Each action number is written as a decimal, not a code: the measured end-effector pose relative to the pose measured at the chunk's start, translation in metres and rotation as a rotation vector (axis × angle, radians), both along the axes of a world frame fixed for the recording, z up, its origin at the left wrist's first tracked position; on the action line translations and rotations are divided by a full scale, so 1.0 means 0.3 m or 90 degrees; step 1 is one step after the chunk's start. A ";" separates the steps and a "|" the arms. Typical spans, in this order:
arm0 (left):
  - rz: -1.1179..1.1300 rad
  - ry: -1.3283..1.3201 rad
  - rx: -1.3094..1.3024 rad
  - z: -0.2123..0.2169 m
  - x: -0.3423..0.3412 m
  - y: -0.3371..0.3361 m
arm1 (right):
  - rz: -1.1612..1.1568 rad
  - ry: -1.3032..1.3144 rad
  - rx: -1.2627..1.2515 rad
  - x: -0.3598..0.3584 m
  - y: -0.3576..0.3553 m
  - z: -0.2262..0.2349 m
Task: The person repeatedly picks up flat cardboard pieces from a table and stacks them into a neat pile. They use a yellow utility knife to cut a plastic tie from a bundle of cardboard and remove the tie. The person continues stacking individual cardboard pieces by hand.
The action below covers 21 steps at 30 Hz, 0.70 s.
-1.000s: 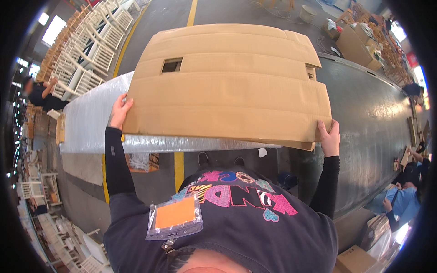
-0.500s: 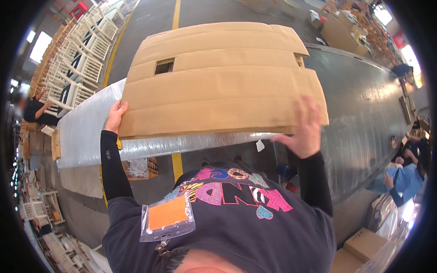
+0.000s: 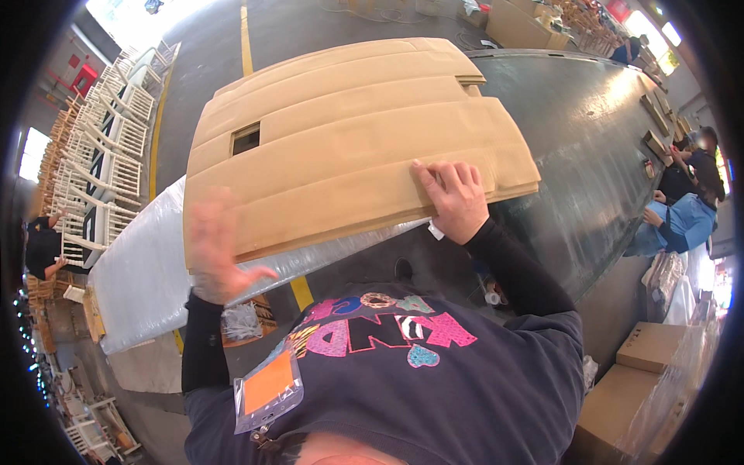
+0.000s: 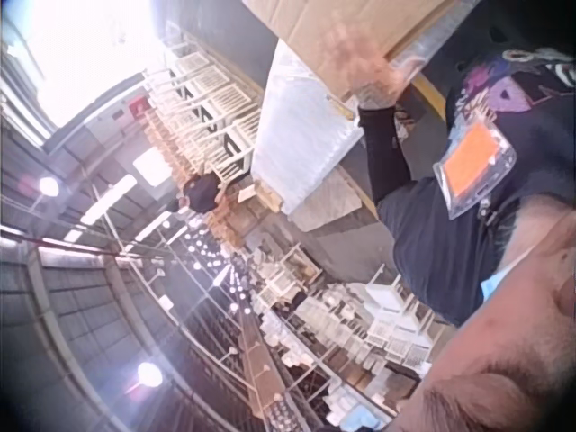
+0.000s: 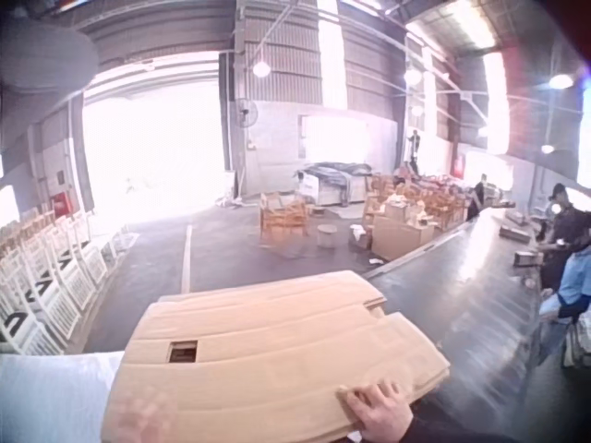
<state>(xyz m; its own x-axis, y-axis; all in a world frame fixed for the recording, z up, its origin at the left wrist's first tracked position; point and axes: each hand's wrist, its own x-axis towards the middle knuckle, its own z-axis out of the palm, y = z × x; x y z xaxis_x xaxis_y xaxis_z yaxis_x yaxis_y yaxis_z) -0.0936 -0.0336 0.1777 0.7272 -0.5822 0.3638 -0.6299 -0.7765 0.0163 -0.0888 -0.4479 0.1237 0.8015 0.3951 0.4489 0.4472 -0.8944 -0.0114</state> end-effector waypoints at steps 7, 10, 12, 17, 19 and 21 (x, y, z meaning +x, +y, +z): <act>0.037 -0.041 0.054 -0.223 0.015 0.008 | 0.004 0.088 -0.007 -0.042 0.094 -0.035; 0.005 -0.099 0.013 -0.267 0.014 0.025 | 0.040 0.024 0.006 -0.064 0.083 -0.062; 0.004 -0.122 0.008 -0.279 0.014 0.037 | 0.032 0.024 0.016 -0.072 0.092 -0.065; 0.015 -0.157 0.012 -0.293 0.012 0.030 | 0.027 -0.004 0.025 -0.082 0.108 -0.087; 0.062 -0.167 0.016 -0.314 0.009 0.013 | 0.022 0.003 0.034 -0.084 0.101 -0.096; 0.138 -0.171 0.025 -0.330 -0.007 0.004 | 0.013 0.001 0.029 -0.087 0.097 -0.103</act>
